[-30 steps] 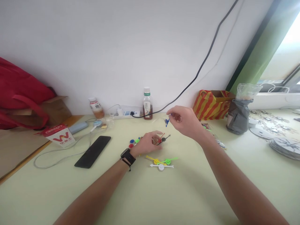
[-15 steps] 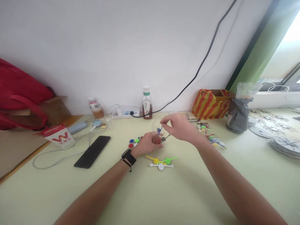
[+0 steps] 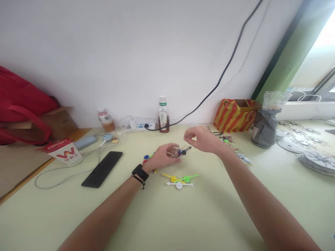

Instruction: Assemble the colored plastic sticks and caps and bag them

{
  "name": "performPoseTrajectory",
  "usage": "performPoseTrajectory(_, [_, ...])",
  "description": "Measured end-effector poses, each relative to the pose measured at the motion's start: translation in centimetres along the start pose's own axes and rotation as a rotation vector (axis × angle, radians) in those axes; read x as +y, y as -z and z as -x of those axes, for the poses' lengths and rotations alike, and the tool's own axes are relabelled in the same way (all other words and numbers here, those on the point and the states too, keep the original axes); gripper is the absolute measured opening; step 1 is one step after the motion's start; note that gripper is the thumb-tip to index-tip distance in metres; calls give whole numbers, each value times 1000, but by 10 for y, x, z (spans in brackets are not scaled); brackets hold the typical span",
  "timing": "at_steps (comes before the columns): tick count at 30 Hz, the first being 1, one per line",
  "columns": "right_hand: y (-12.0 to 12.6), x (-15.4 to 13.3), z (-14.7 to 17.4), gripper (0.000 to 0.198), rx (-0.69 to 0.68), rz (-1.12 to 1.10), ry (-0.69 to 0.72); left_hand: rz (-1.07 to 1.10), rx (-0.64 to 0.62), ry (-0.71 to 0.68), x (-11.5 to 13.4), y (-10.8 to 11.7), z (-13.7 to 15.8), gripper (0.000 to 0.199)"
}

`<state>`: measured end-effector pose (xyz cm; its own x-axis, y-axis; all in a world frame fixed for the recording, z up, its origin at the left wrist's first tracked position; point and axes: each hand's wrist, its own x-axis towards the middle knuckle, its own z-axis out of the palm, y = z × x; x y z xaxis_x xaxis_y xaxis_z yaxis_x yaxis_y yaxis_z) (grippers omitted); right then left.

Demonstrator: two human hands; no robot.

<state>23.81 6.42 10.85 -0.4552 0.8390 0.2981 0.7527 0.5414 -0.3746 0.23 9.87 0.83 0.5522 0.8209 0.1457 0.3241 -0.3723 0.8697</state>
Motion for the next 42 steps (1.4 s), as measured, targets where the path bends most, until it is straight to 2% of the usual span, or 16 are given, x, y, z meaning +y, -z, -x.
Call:
performPoseTrajectory(4, [-4,3,-4,16,41,-45,64,0,60,-9,7,6,1,85])
performPoseTrajectory(7, [-1,2,-4,14,106,-81,68,9,40,-3,10,6,1,83])
performPoseTrajectory(10, [1,0,-3,13,89,-84,50,45,16,4,7,4,1,81])
performPoseTrajectory(14, [-2,-2,-3,15,217,-44,30,59,40,-4,3,4,0,85])
performPoseTrajectory(18, [-8,-1,-5,13,86,-46,46,49,50,-8,3,6,0,87])
performPoseTrajectory(23, [-6,0,-6,11,132,-105,56,80,39,-8,2,6,0,87])
performPoseTrajectory(27, [-4,2,-6,14,322,-79,49,79,97,-16,4,5,-1,91])
performPoseTrajectory(28, [-5,3,-6,14,331,-72,54,84,125,-16,5,5,-1,93])
performPoseTrajectory(31, [-8,3,-7,12,224,-71,64,83,179,3,8,6,-1,100])
performPoseTrajectory(33, [-10,1,-7,11,206,-84,46,80,173,7,8,7,-1,100])
performPoseTrajectory(39, [-7,-5,-6,12,126,-142,54,165,52,10,-1,4,-3,83])
performPoseTrajectory(42, [-2,-5,-5,12,117,-131,28,183,24,17,-7,2,-5,67])
